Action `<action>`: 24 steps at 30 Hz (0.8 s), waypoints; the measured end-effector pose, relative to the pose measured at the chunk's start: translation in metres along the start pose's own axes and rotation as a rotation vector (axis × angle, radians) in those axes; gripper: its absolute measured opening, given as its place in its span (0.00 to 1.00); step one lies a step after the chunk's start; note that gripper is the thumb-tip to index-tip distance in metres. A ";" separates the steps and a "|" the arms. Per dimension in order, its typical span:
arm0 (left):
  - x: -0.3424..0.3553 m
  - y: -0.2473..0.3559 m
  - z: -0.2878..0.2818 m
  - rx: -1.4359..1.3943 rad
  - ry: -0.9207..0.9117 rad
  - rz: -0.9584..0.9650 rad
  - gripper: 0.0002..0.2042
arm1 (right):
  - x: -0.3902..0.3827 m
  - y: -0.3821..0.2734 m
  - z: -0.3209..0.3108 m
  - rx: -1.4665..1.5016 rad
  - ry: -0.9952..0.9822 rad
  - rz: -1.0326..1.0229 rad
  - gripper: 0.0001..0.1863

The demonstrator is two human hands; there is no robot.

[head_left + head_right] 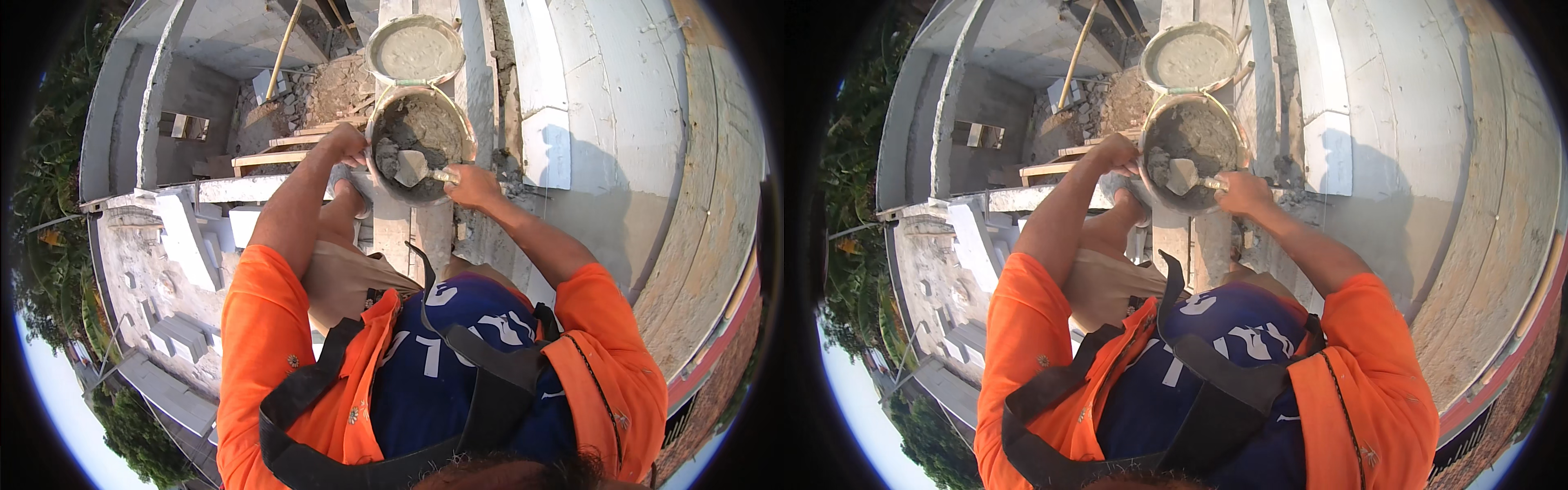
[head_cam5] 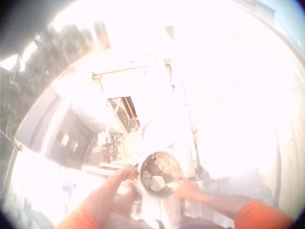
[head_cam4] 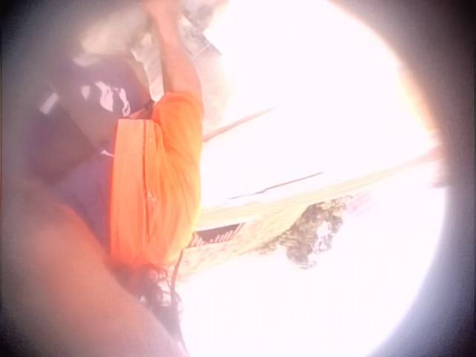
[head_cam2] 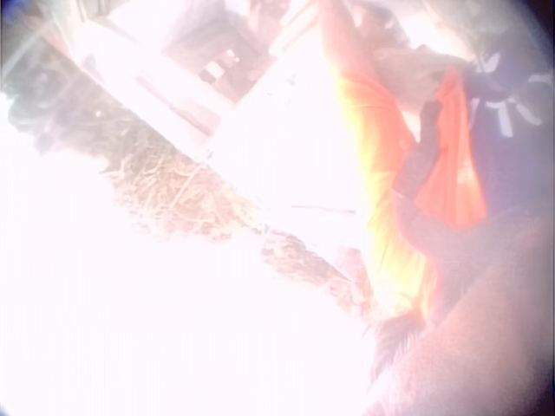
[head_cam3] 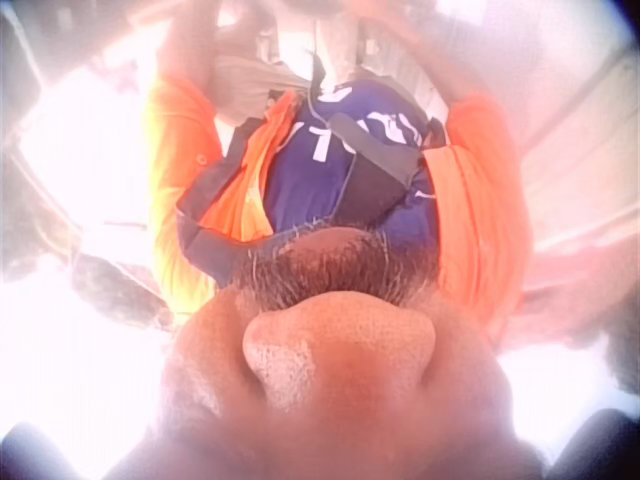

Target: The person scoops wet cement from a bucket with a trowel and applies it to the joints between white foam blocks on a rooftop. The person repeatedly scoops and spreads the cement along the seams.

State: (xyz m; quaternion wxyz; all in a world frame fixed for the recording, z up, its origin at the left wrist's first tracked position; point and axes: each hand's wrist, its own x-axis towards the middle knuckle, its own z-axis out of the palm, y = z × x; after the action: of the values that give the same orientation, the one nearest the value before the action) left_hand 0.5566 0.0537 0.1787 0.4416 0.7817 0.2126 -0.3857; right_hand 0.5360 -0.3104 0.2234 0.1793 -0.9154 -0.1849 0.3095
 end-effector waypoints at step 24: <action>0.036 0.016 -0.019 1.253 0.087 0.514 0.12 | -0.015 0.087 0.079 1.415 0.208 -0.094 0.29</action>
State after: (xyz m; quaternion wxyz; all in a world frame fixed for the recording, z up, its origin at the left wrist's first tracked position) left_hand 0.5972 0.0609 0.1651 -0.0263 0.9305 -0.2260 -0.2871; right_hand 0.4950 -0.3761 0.1336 0.7598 -0.5955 0.0389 0.2581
